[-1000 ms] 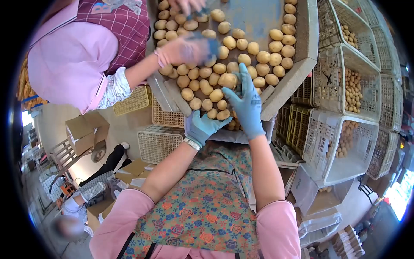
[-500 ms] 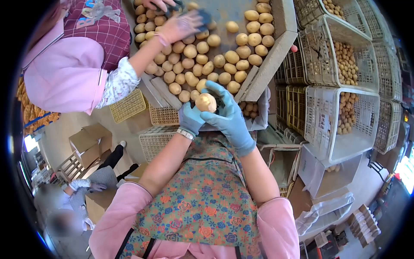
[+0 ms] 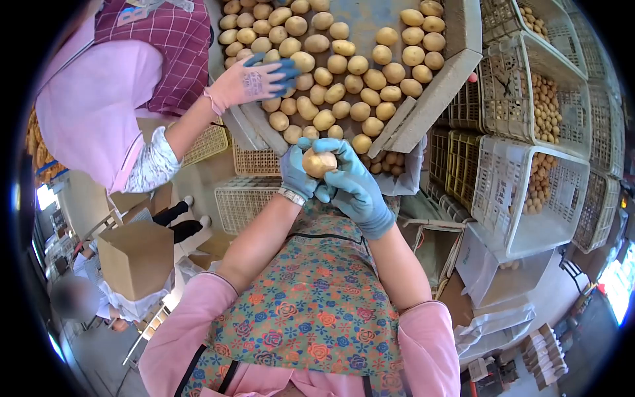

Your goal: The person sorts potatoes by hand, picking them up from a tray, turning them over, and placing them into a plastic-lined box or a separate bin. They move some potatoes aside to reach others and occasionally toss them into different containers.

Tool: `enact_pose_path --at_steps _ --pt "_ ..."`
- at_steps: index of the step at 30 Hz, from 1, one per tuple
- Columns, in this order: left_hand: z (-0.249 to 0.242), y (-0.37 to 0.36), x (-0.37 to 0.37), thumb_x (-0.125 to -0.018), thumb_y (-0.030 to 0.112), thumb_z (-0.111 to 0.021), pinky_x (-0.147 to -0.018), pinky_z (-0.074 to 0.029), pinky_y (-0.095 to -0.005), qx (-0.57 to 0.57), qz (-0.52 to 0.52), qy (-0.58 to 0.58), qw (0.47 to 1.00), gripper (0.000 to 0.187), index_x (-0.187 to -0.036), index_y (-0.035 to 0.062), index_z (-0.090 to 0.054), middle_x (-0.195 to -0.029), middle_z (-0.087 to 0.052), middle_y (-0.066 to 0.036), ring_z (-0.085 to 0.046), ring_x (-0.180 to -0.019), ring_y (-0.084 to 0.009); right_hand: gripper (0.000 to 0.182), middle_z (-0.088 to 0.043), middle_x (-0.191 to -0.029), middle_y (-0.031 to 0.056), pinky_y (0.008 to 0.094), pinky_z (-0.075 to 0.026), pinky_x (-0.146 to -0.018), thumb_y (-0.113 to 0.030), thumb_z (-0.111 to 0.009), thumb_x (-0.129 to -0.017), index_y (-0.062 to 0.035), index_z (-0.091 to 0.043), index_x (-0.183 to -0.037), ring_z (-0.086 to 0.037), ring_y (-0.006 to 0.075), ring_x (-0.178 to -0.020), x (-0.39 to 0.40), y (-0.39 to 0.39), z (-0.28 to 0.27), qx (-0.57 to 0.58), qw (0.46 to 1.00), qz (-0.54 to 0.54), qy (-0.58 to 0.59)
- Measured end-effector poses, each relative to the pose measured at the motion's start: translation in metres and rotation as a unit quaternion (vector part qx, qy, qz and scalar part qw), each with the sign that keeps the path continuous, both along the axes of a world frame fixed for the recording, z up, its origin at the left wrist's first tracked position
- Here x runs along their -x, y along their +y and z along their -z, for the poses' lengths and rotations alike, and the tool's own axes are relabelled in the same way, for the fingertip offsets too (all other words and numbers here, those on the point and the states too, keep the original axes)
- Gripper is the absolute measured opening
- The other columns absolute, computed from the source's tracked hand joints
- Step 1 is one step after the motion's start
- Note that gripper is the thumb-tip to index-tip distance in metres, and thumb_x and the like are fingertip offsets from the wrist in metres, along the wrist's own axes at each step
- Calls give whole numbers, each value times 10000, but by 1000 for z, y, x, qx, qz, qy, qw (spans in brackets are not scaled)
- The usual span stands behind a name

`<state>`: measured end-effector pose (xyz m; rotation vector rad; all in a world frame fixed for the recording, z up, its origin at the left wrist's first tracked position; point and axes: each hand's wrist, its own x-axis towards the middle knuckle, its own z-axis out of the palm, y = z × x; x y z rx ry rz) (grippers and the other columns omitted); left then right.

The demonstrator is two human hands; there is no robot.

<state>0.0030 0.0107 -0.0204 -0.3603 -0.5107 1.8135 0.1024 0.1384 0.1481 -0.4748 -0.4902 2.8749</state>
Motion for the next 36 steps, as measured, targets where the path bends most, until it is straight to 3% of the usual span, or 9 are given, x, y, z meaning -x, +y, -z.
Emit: enact_pose_path --at_steps 5,8,10,20,24,26,32,34,36 --pt "-62 19 6 -1063 271 -392 -765 -628 -425 455 71 293 838 281 -1069 61 -579 -1044 -646 -133 -699 -963 -303 389 -550 -1381 168 209 -417 -554 -150 -605 -944 -106 -591 -1330 -505 140 -657 -1 0 8 15 1000 5 6" --pt "-69 25 6 -1066 232 -391 -794 -625 -422 513 48 145 845 259 -1069 52 -577 -1039 -655 -121 -703 -972 -279 354 -574 -1246 145 203 -401 -533 -171 -634 -919 -89 -600 -1262 -450 110 -619 1 4 9 49 997 15 53" --pt "-58 16 6 -1009 597 -374 -1217 -275 -571 500 72 443 740 702 -1538 136 -396 -1596 -393 -145 -344 -1477 -374 338 -591 -1213 118 191 -420 -551 -192 -631 -917 -84 -580 -1233 -495 96 -681 1 4 4 57 998 22 33" --pt "-99 35 -5 -803 363 -823 -765 -581 -397 454 -62 213 863 496 -1110 32 -617 -974 -743 -93 -726 -865 -256 296 -656 -1020 30 140 -393 -532 -346 -591 -1039 -73 -631 -1147 -530 34 -654 -8 4 -3 -53 983 9 -177" --pt "-68 22 8 -959 486 -571 -1044 -479 -510 402 37 184 896 636 -1396 28 -504 -1353 -608 -196 -584 -1251 -377 397 -667 -968 32 154 -410 -538 -417 -580 -1048 -51 -643 -1188 -545 25 -671 0 5 -7 23 990 -8 -142" --pt "-76 29 16 -1007 522 -459 -1150 -401 -570 427 120 46 895 684 -1496 45 -435 -1503 -510 -217 -475 -1402 -419 397 -672 -977 38 178 -450 -564 -385 -607 -1037 -28 -647 -1206 -555 37 -662 1 -1 0 -500 832 176 -163" --pt "-62 30 13 -1042 517 -332 -1202 -206 -724 376 52 15 925 667 -1602 154 -316 -1674 -264 -140 -220 -1543 -425 226 -668 -1106 83 216 -527 -720 -47 -691 -897 -24 -674 -1121 -641 147 -832 -39 88 5 -258 925 217 -173" --pt "-54 28 10 -1046 511 -337 -1200 -246 -697 381 51 41 922 658 -1600 156 -323 -1651 -318 -132 -273 -1524 -412 163 -686 -1078 103 325 -527 -870 -86 -720 -889 -66 -718 -1051 -673 240 -922 -21 63 15 -671 711 -60 -200" --pt "-33 18 8 -1050 504 -353 -1193 -303 -645 377 61 21 924 642 -1584 149 -354 -1619 -376 -126 -346 -1486 -395 284 -703 -1021 109 383 -544 -857 -270 -725 -902 -69 -714 -1103 -690 294 -971 2 32 16 -573 759 -151 -270"
